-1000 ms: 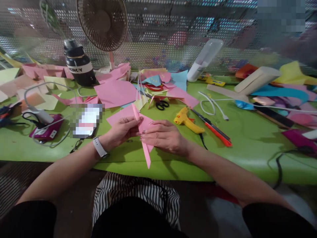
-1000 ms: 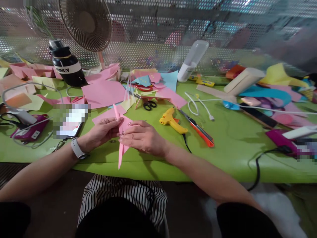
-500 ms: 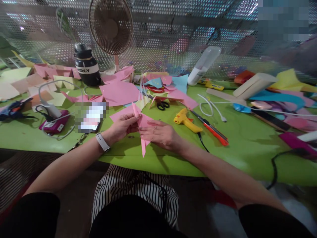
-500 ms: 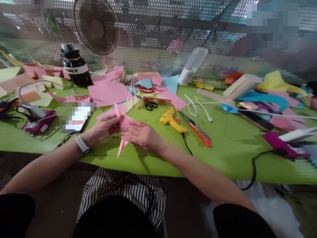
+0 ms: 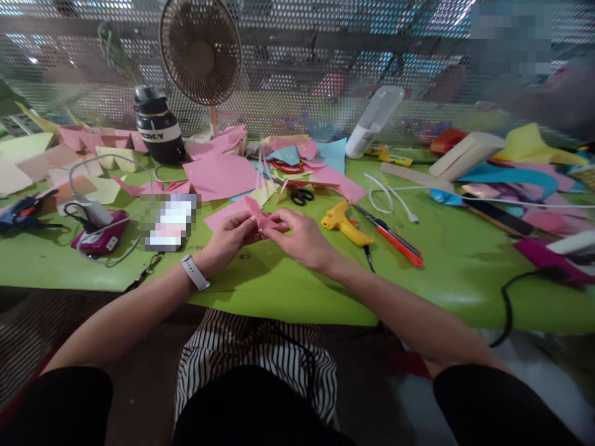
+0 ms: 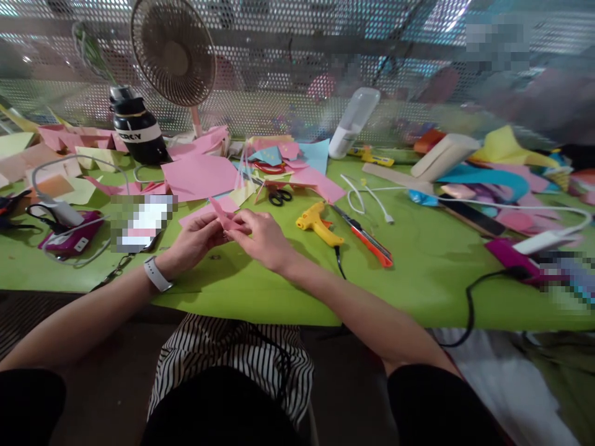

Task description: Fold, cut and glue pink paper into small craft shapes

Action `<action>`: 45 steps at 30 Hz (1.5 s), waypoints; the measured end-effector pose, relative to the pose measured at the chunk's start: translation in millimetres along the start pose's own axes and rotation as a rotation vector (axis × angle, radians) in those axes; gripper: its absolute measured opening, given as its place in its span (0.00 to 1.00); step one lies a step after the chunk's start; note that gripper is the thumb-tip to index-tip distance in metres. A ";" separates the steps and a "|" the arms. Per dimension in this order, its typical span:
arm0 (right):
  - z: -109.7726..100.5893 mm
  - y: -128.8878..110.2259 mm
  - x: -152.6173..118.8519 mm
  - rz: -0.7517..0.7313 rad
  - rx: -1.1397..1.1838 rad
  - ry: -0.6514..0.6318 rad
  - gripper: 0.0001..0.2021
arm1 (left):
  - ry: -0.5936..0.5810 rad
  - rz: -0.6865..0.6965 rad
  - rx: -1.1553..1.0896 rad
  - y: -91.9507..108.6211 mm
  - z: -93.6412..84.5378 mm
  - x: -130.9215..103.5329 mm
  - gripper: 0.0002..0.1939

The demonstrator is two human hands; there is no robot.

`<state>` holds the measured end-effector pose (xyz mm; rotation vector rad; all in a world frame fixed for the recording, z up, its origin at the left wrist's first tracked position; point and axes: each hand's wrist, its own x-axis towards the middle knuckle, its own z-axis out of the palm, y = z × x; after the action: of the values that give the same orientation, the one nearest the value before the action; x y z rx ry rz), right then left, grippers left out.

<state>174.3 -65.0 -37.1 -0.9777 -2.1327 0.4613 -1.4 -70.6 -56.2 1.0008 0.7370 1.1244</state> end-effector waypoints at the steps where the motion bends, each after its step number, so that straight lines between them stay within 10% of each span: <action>1: -0.8 -0.9 1.1 -0.009 -0.020 0.000 0.06 | 0.004 0.006 0.013 1.0 0.7 -0.5 0.06; 45: -7.4 2.8 7.3 0.211 0.137 -0.072 0.07 | -0.050 0.066 0.137 -1.4 3.9 1.3 0.13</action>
<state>177.9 -57.5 -30.4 -1.1263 -2.0391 0.7460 2.9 -70.5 -55.9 1.1719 0.7530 1.1128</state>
